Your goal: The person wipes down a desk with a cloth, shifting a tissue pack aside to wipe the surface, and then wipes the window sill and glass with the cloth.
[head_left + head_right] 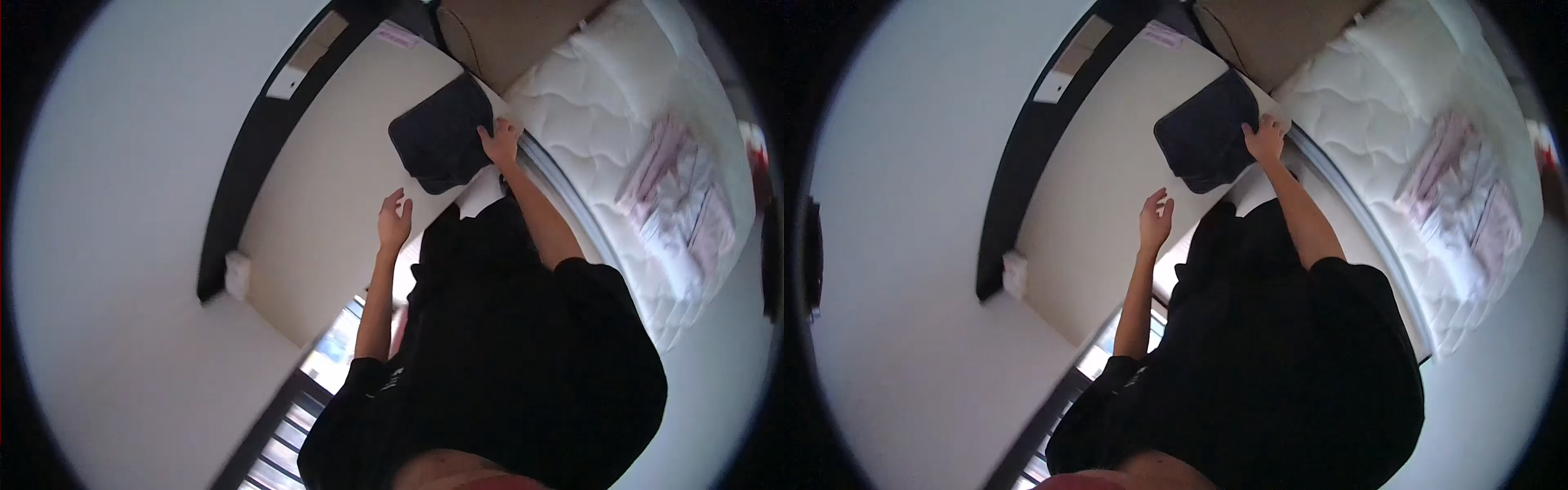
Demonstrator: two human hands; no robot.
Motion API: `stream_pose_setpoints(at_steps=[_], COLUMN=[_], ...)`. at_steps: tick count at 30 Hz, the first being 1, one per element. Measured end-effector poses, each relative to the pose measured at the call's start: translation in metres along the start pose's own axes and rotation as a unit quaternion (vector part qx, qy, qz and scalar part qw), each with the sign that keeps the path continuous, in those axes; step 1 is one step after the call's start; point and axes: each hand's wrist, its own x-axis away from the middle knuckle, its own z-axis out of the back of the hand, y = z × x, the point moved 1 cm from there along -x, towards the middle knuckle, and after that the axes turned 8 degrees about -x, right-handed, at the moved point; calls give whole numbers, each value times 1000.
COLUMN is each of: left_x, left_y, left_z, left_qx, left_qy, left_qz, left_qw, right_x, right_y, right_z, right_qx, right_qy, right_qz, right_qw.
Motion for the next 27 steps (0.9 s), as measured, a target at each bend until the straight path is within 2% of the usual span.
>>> stream_pose_setpoints(at_steps=[2, 4, 5, 6, 7, 8, 9, 10, 11, 12, 13, 14, 16, 17, 19, 21, 23, 27], left_x=[-46, -97, -119, -144, -165, -180, -192, -198, -201, -204, -209, -215, -218, -212, -197, -197, -198, -210], left_y=[-7, -9, -13, -14, -14, -8, 3, 14, 12, 13, 18, 14, -3, -3, 1, 12, 25, 104], left_z=[-3, -13, -23, -31, -39, -39, -35, -31, -29, -30, -30, -31, -34, -32, -23, -14, -6, -5], left_qx=[-23, -34, -34, -57, -79, -78, -152, -228, -233, -279, -323, -328, -81, -86, 57, 53, 53, 30], left_qy=[-16, 15, 1, 67, 136, 126, 99, 75, 71, 28, -12, -12, -118, -123, -25, -52, -104, -129], left_qz=[-52, -169, -179, -149, -121, -128, -89, -51, -56, -102, -148, -153, -96, -99, -91, -119, -166, -159], left_qw=[998, 985, 983, 985, 980, 981, 979, 969, 968, 954, 935, 932, 985, 984, 994, 990, 979, 978], right_x=[4, -5, -12, -19, -30, -40, -46, -56, -68, -76, -80, -81, -66, -55, -32, 8, 39, 73], right_y=[-20, -38, -42, -43, -45, -44, -43, -38, -40, -41, -43, -44, -41, -38, -25, -3, 12, 20], right_z=[-6, -1, 4, 0, -3, -11, -15, -14, -8, -5, -2, 0, 6, 13, 28, 36, 58, 101], right_qx=[55, 110, 24, -64, -63, -151, -239, -240, -216, -191, -196, -185, -177, -210, -244, -425, -503, -560], right_qy=[5, 3, -84, -166, -154, -91, -27, -22, -130, -237, -233, -215, -197, -166, -128, -87, -146, -105], right_qz=[-50, -91, -140, -182, -190, -217, -241, -247, -241, -230, -231, -206, -191, -209, -227, -201, -262, -272], right_qw=[997, 990, 986, 967, 968, 960, 940, 939, 937, 924, 924, 937, 945, 940, 934, 878, 811, 776])
